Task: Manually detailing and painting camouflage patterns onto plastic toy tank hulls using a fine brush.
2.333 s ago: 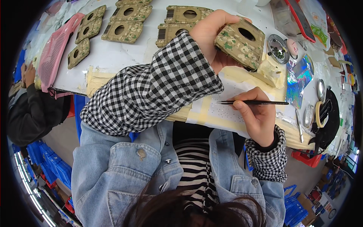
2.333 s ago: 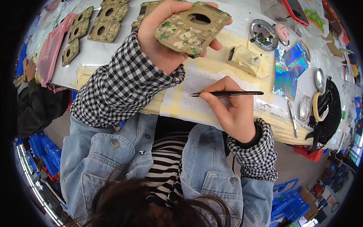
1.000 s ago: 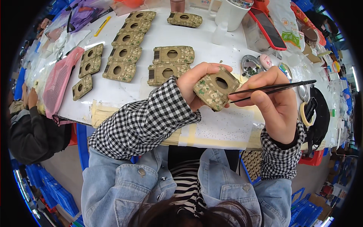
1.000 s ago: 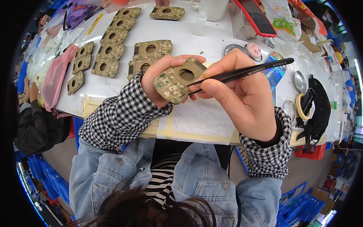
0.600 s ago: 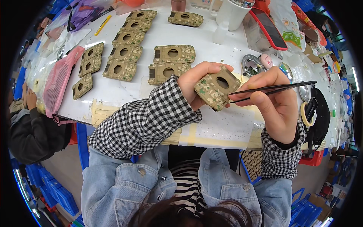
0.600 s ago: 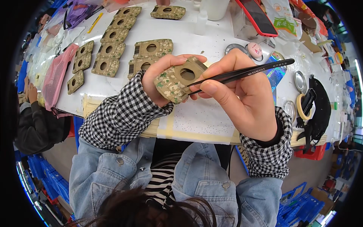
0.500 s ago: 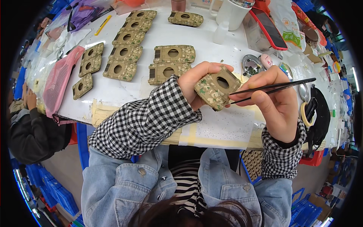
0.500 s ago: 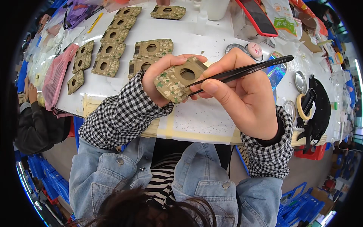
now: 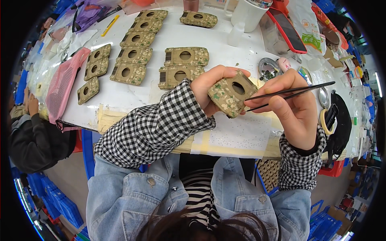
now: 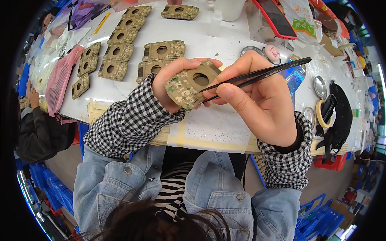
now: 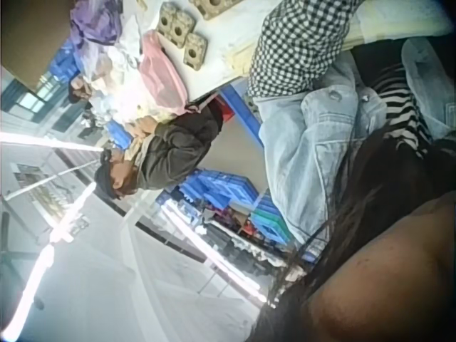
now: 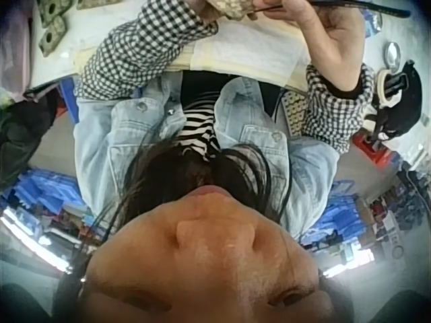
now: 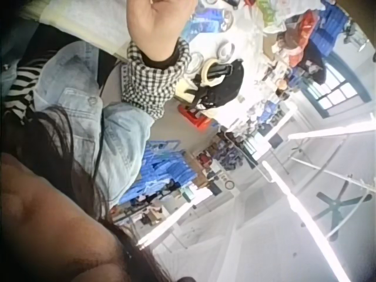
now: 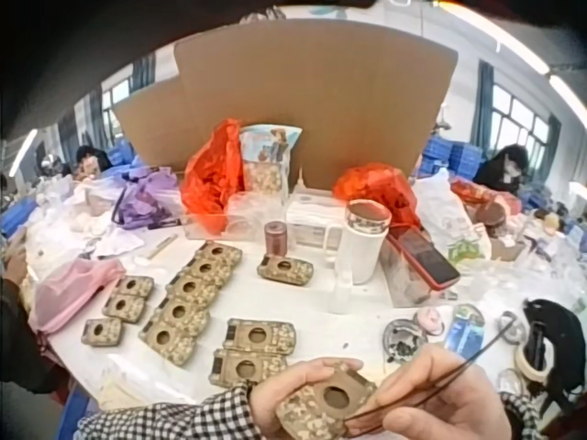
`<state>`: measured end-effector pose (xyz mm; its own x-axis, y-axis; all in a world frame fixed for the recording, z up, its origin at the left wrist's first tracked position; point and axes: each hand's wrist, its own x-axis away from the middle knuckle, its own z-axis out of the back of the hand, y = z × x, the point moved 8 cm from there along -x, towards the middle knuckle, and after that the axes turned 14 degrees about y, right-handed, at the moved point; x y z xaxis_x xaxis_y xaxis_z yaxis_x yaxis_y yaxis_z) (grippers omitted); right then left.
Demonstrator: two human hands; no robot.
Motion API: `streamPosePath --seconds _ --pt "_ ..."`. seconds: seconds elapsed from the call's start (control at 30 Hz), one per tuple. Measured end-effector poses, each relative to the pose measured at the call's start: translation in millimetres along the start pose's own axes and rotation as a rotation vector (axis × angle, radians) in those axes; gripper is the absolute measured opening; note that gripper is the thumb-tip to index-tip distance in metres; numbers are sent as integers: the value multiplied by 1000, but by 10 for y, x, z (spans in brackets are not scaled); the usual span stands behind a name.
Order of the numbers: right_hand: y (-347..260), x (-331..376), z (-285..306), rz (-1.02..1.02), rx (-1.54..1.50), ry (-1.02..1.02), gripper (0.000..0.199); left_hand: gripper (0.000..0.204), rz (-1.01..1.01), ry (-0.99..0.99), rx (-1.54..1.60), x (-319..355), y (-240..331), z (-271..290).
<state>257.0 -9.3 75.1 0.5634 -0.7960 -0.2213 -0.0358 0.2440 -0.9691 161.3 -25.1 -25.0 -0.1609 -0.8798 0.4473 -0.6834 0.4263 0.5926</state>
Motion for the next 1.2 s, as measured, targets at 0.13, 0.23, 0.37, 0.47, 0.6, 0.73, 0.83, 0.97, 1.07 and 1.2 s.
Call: streamPosePath --seconds 0.13,0.23,0.37,0.47,0.6,0.73,0.83,0.97,1.07,1.2 --pt "7 0 -2 -27 -56 -8 17 45 4 8 0 3 -3 3" --pt "8 -1 4 -32 -94 -16 14 45 5 -7 14 -12 -13 12" --pt "-17 -11 113 -34 -55 81 25 39 -85 -34 -18 -12 24 -9" --pt "-88 -34 267 41 25 233 23 28 -150 -128 -86 17 38 -88" --pt "-106 -33 410 84 102 304 22 23 -210 -263 -234 55 26 -150" --pt "49 -43 475 14 -22 319 18 22 -201 -235 -358 85 29 -169" --pt "152 -44 427 -50 -64 295 17 20 -294 -275 -418 96 21 -193" --pt "251 -28 396 -83 -112 271 15 16 -281 -270 -384 116 17 -220" --pt "304 -28 389 -94 -120 247 14 16 -339 -260 -451 94 14 -189" --pt "310 -26 378 -90 -103 236 14 15 -341 -245 -439 92 11 -177"
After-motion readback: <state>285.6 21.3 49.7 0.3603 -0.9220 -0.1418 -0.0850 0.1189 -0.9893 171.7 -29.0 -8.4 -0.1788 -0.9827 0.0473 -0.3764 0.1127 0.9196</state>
